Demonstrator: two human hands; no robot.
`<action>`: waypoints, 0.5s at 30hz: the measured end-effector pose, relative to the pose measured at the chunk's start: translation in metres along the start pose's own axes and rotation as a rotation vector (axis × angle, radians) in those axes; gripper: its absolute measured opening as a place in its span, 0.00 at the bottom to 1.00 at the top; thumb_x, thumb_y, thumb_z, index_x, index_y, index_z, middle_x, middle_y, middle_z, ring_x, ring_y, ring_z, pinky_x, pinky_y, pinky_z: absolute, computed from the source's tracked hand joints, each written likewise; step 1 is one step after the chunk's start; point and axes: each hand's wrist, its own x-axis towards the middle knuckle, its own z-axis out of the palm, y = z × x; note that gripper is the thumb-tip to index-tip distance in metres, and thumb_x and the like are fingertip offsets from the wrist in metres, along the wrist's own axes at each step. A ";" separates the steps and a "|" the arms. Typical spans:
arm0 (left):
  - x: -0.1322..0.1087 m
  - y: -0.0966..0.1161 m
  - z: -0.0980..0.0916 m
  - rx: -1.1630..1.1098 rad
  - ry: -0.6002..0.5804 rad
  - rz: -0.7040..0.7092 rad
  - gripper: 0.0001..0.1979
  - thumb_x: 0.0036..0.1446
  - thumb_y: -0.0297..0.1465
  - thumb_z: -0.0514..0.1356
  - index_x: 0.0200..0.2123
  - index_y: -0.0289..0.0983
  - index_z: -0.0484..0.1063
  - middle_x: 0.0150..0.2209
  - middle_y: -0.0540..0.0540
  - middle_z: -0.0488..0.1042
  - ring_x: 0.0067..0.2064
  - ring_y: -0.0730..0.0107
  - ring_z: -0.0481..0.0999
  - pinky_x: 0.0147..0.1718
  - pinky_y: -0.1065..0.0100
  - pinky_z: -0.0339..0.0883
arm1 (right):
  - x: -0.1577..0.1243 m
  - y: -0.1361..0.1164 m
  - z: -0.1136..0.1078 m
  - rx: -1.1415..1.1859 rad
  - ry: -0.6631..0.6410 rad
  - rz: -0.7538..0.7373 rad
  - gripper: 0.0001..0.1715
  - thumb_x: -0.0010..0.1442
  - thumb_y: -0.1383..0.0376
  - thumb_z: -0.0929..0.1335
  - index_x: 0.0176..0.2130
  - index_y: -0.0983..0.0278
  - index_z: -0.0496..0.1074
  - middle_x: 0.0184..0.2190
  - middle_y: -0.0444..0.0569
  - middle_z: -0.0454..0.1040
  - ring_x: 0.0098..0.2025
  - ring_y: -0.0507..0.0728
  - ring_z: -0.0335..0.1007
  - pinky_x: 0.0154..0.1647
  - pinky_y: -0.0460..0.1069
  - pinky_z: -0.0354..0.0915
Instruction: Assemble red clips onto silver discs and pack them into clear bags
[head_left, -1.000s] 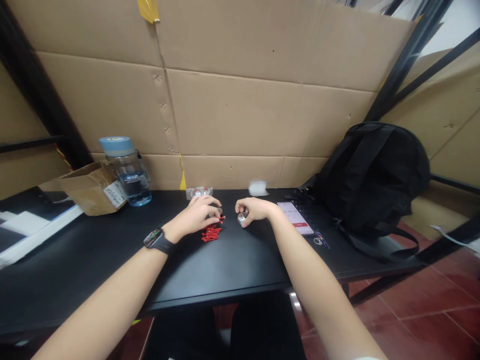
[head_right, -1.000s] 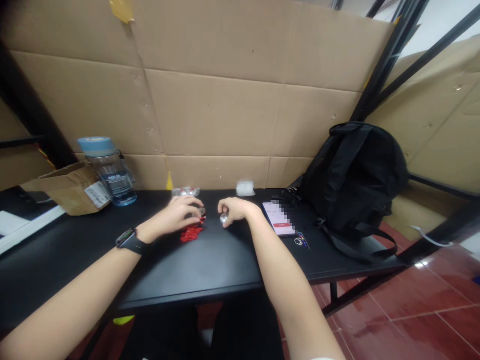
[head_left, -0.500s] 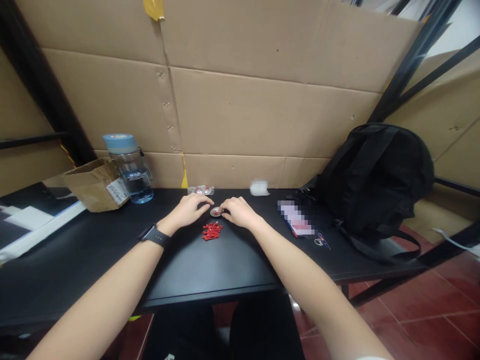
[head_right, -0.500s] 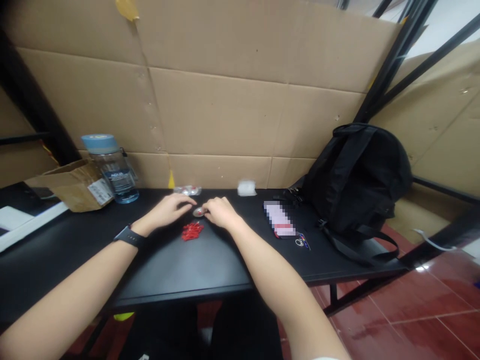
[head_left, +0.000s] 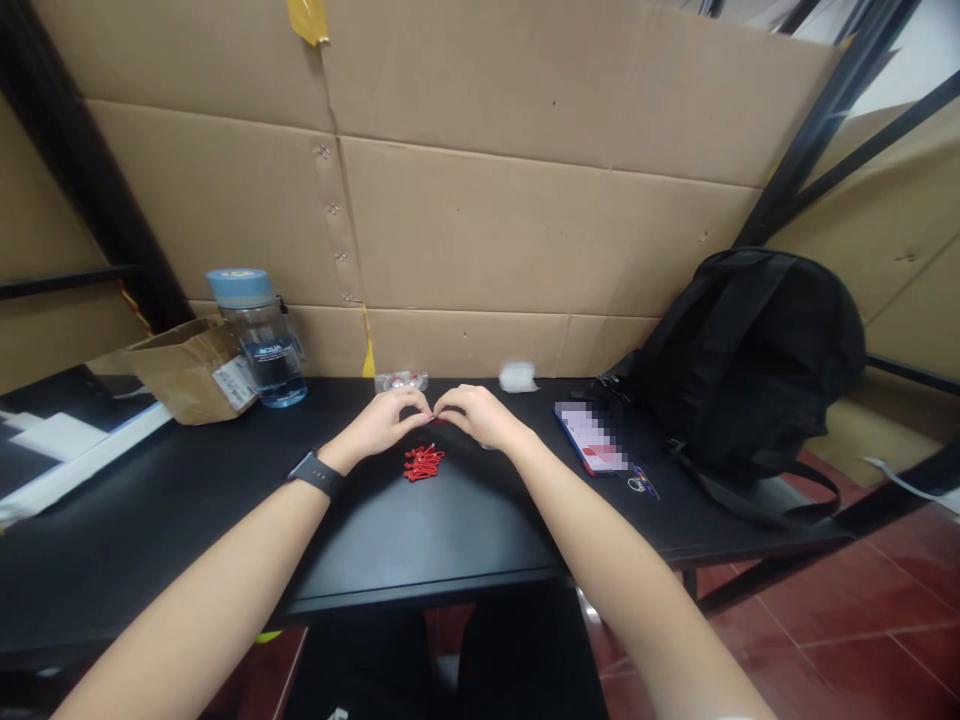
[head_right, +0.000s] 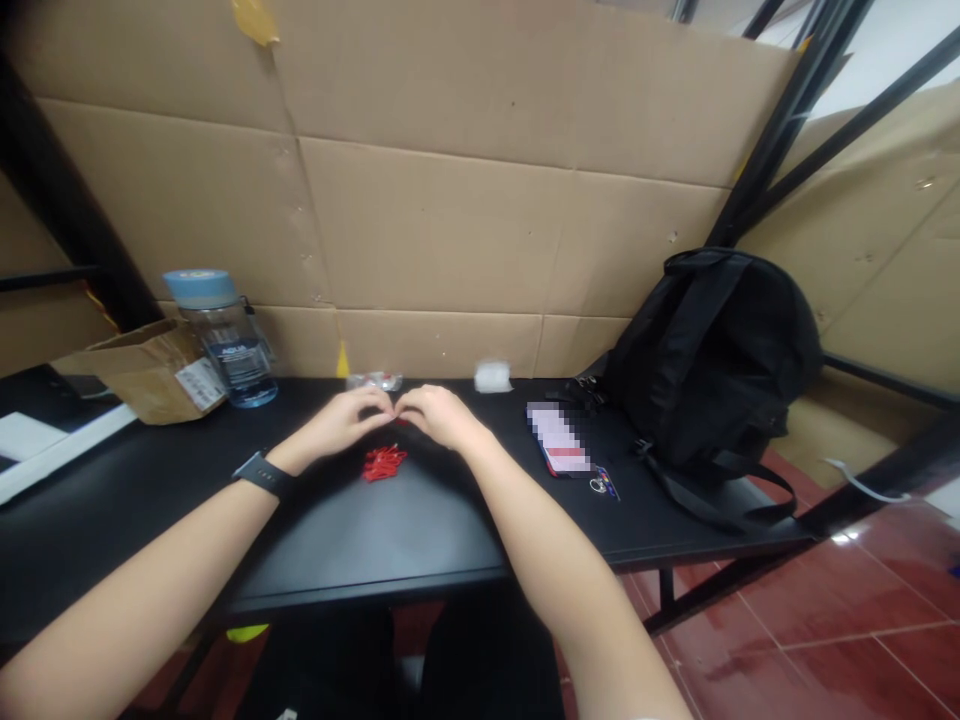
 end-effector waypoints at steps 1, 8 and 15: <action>0.000 0.001 0.000 0.028 0.015 0.007 0.12 0.66 0.39 0.59 0.37 0.39 0.78 0.42 0.45 0.79 0.46 0.62 0.77 0.49 0.62 0.68 | 0.000 0.000 -0.002 0.034 -0.024 0.001 0.09 0.67 0.67 0.68 0.44 0.59 0.80 0.43 0.47 0.82 0.45 0.56 0.75 0.51 0.50 0.65; 0.000 0.004 -0.005 0.094 0.087 -0.026 0.13 0.67 0.40 0.58 0.35 0.39 0.78 0.44 0.44 0.77 0.48 0.60 0.76 0.51 0.59 0.67 | -0.010 0.016 -0.033 0.362 -0.154 0.118 0.10 0.63 0.62 0.72 0.42 0.64 0.80 0.40 0.49 0.82 0.41 0.56 0.77 0.46 0.49 0.68; -0.004 0.007 -0.013 -0.093 -0.249 0.050 0.11 0.62 0.39 0.63 0.33 0.39 0.81 0.42 0.45 0.78 0.43 0.65 0.78 0.48 0.65 0.69 | -0.029 0.062 -0.050 0.388 -0.251 0.392 0.12 0.60 0.63 0.70 0.41 0.68 0.81 0.33 0.49 0.81 0.32 0.53 0.73 0.36 0.47 0.67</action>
